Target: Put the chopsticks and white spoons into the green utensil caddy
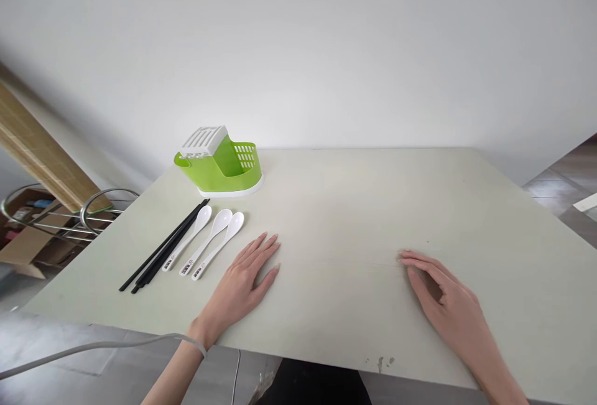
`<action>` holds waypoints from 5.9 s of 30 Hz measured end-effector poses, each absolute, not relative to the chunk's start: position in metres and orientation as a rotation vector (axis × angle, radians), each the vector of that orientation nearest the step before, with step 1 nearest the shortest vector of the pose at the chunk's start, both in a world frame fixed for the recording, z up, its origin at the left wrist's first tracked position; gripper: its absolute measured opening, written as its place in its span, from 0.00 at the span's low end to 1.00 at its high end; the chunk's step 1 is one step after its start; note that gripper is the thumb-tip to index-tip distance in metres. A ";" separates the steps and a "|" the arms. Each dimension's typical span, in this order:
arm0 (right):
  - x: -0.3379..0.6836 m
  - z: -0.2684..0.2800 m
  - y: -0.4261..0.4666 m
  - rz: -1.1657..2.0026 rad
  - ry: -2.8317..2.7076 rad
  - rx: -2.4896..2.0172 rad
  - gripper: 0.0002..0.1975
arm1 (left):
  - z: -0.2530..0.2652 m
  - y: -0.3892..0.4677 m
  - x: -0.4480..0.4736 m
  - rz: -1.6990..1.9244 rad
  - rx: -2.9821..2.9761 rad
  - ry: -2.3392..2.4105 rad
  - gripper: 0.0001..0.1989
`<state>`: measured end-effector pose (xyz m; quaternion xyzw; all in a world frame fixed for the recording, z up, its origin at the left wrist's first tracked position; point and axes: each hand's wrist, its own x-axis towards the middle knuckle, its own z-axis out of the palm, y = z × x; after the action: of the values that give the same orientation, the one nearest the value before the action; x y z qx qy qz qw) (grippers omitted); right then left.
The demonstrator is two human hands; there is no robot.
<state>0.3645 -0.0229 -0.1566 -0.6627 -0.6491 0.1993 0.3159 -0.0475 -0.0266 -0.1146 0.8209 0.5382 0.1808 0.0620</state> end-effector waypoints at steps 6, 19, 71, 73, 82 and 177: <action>0.367 -0.159 -0.022 0.533 -1.719 -1.743 0.18 | -0.115 -0.027 -0.047 0.558 2.481 1.626 0.25; 0.366 -0.157 -0.025 0.510 -1.725 -1.763 0.18 | -0.115 -0.028 -0.046 0.567 2.457 1.622 0.24; 0.366 -0.159 -0.024 0.490 -1.737 -1.710 0.19 | -0.118 -0.030 -0.047 0.634 2.459 1.624 0.25; 0.364 -0.157 -0.024 0.495 -1.729 -1.716 0.19 | -0.118 -0.029 -0.048 0.627 2.461 1.619 0.24; 0.366 -0.156 -0.024 0.528 -1.717 -1.739 0.18 | -0.117 -0.028 -0.048 0.613 2.449 1.621 0.24; 0.379 -0.178 -0.017 0.552 -1.781 -1.651 0.22 | -0.053 -0.002 -0.246 -0.463 1.805 2.497 0.17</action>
<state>0.3793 -0.0173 -0.1777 -0.6280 -0.6777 0.2100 0.3198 -0.2457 -0.0023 -0.0533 0.5793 0.8013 -0.1485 0.0129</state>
